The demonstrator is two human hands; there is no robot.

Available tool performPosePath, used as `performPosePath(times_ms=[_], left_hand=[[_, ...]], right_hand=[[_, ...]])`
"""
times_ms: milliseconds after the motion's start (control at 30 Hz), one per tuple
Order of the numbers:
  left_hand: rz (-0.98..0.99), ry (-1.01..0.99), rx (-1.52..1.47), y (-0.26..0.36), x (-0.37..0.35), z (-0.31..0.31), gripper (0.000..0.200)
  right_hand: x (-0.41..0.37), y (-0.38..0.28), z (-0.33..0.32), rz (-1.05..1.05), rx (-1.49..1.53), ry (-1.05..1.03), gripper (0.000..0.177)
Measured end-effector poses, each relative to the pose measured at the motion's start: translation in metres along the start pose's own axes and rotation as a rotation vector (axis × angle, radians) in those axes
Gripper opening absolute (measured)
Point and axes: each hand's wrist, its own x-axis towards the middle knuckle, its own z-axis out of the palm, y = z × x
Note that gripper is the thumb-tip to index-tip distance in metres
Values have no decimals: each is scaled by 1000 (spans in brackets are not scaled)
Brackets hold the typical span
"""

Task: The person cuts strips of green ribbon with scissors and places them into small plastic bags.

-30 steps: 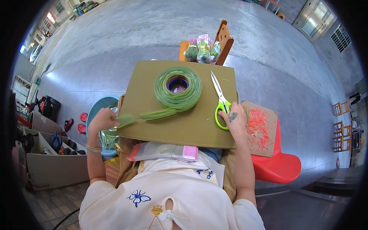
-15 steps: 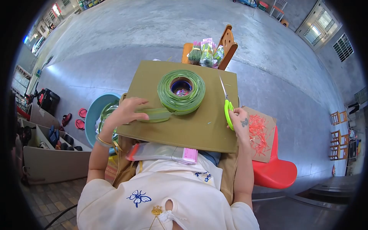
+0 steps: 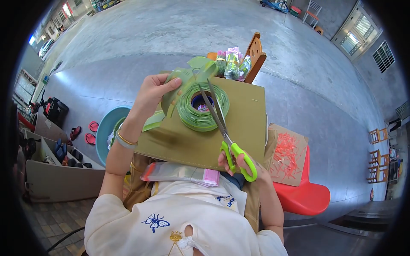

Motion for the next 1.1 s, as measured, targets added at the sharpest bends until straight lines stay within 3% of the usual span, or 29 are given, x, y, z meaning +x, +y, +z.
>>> performPosePath(times_ms=[67, 100, 267, 567, 833, 1100], left_hand=[[-12, -9, -31, -6, -11, 4, 23], [-42, -10, 0, -9, -15, 5, 22], [-110, 18, 106, -24, -29, 11, 20], [-21, 1, 232, -36, -30, 7, 19], [-28, 3, 228, -36, -31, 8, 19], [-65, 9, 163, -27, -35, 11, 19]], right_hand=[[5, 0, 9, 21, 2, -35, 94], [12, 8, 2, 36, 78, -157, 87], [26, 7, 15, 31, 21, -78, 78], [28, 8, 18, 53, -78, -39, 67], [29, 6, 19, 32, -94, -52, 71], [27, -1, 19, 98, -37, 5, 60]])
